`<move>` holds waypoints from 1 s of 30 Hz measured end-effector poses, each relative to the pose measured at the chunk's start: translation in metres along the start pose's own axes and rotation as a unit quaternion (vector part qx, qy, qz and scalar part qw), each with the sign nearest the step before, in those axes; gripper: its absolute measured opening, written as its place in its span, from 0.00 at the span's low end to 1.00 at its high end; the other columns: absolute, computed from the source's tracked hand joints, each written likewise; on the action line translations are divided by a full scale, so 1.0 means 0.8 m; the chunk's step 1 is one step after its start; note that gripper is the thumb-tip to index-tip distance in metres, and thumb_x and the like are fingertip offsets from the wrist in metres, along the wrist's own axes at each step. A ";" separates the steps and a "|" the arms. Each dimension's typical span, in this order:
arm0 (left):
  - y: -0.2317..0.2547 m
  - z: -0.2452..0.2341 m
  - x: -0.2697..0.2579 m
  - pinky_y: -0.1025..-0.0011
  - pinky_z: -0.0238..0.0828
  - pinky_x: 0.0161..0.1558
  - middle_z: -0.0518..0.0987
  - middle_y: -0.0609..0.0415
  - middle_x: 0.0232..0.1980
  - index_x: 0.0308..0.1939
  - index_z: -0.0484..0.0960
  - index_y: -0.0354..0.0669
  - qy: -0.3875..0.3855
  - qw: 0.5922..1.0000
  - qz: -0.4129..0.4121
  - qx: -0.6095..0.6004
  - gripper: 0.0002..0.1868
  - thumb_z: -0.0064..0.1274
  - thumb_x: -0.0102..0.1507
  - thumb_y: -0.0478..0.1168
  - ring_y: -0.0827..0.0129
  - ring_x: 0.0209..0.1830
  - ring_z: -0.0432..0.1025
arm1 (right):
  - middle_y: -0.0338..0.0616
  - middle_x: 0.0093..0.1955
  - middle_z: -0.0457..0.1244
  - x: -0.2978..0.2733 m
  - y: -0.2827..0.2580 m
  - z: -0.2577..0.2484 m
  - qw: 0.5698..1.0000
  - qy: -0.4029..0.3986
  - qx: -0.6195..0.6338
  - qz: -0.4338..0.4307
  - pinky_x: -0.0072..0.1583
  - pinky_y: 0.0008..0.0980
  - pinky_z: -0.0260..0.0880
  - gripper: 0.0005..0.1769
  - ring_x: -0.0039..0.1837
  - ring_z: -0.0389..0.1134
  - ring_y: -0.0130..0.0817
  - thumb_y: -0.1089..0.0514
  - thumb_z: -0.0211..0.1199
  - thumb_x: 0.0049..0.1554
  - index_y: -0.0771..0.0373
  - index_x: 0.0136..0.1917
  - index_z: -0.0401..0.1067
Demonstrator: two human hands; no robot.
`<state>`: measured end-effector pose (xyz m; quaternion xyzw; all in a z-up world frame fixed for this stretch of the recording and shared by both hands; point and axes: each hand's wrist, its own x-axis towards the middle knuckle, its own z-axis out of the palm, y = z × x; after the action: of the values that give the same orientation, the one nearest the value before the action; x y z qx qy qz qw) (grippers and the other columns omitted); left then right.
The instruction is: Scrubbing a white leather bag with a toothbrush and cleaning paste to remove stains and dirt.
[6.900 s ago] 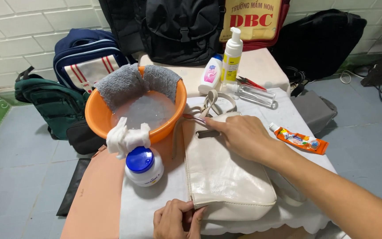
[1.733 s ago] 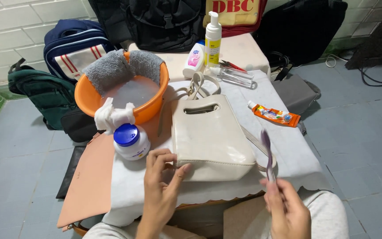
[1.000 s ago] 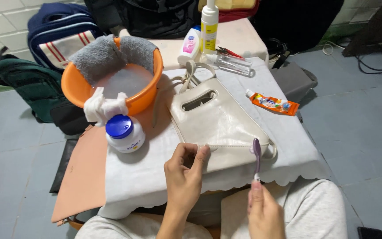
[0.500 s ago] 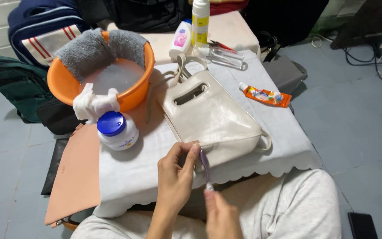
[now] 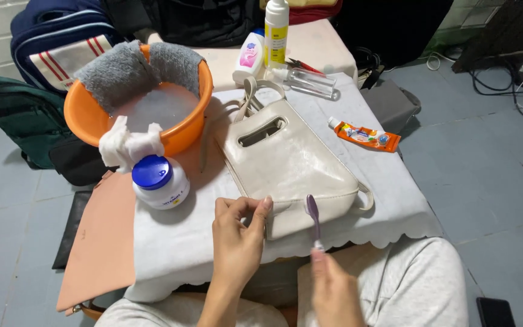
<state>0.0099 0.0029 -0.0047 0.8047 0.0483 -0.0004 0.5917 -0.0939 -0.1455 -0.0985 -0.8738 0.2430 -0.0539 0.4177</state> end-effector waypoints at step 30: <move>0.012 -0.009 0.011 0.77 0.61 0.27 0.67 0.58 0.31 0.30 0.90 0.39 -0.030 0.998 -0.041 0.048 0.18 0.62 0.61 0.51 0.76 0.24 0.61 | 0.45 0.19 0.60 0.005 0.002 -0.032 0.994 -0.004 -0.061 0.091 0.33 0.40 0.60 0.31 0.25 0.62 0.37 0.36 0.40 0.61 0.58 0.49 0.78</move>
<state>0.0191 0.0075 0.0063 0.8293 0.0633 -0.0507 0.5529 -0.0983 -0.1665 -0.0840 -0.8723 0.3227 0.0026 0.3672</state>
